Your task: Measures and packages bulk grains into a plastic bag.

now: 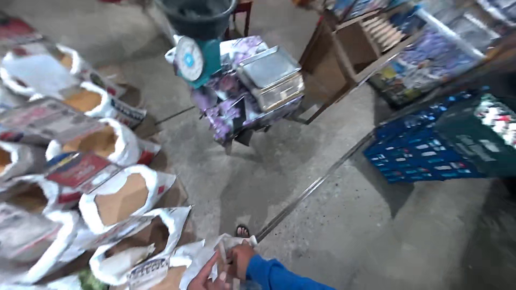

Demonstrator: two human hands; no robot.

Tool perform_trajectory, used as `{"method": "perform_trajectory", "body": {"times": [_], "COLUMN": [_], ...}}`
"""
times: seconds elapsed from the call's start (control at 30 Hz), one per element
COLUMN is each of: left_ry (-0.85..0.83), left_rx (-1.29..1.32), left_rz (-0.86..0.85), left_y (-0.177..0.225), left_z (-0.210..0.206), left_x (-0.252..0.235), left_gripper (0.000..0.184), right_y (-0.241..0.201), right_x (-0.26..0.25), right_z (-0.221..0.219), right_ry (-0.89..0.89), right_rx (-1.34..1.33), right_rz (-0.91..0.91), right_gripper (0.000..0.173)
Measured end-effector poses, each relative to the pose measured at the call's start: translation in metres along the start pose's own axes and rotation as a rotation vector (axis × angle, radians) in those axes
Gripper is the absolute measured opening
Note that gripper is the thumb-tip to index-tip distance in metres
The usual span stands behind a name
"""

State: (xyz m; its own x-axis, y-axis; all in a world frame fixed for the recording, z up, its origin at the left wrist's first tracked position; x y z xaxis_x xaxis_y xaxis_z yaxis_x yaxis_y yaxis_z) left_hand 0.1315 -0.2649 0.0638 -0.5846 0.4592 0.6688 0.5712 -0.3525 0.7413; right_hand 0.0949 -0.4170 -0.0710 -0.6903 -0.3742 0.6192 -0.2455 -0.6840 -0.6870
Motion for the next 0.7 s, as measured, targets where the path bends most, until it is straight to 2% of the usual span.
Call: {"method": "perform_trajectory", "body": {"times": [0.13,0.2,0.33,0.47,0.53,0.63,0.7], "left_ry": [-0.288,-0.409,-0.563,-0.735,-0.769,-0.742,-0.67], "left_rx": [0.039,0.027,0.006,0.12,0.138,0.101,0.036], "left_rz": [-0.105,-0.182,-0.348,-0.474,-0.503,-0.525,-0.519], "left_y": [0.094,0.143,0.255,0.349,0.396,0.451,0.473], "left_z": [-0.069,-0.095,-0.136,-0.156,-0.155,-0.144,-0.134], "left_x": [-0.068,-0.105,-0.173,-0.224,-0.247,-0.279,-0.304], "left_gripper": [0.072,0.076,0.078,0.078,0.08,0.084,0.086], "right_y": [0.041,0.052,0.065,0.083,0.084,0.077,0.08], "right_x": [0.069,0.095,0.128,0.13,0.126,0.106,0.074], "right_z": [0.123,0.181,0.297,0.398,0.451,0.52,0.557], "right_ry": [0.233,0.294,0.434,0.582,0.621,0.654,0.627], "right_rx": [-0.026,-0.045,-0.009,0.037,0.074,0.088,0.095], "right_rz": [-0.174,-0.259,-0.363,-0.306,-0.274,-0.192,-0.133], "right_gripper": [0.046,0.047,0.059,0.05,0.051,0.053,0.058]}}
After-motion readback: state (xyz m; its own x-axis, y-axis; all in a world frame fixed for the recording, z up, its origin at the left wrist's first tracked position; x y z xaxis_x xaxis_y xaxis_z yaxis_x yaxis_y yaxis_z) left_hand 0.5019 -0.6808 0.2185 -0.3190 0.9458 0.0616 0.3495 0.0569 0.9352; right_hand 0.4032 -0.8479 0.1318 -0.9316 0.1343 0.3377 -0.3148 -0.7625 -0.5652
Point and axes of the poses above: each hand's wrist, its own x-axis away from the middle knuckle, its own z-axis out of the back of the hand, y = z × x, the point moved 4 cm from there along -x, towards the middle knuckle, and after that the axes turned 8 degrees about z, right-handed, at the moved point
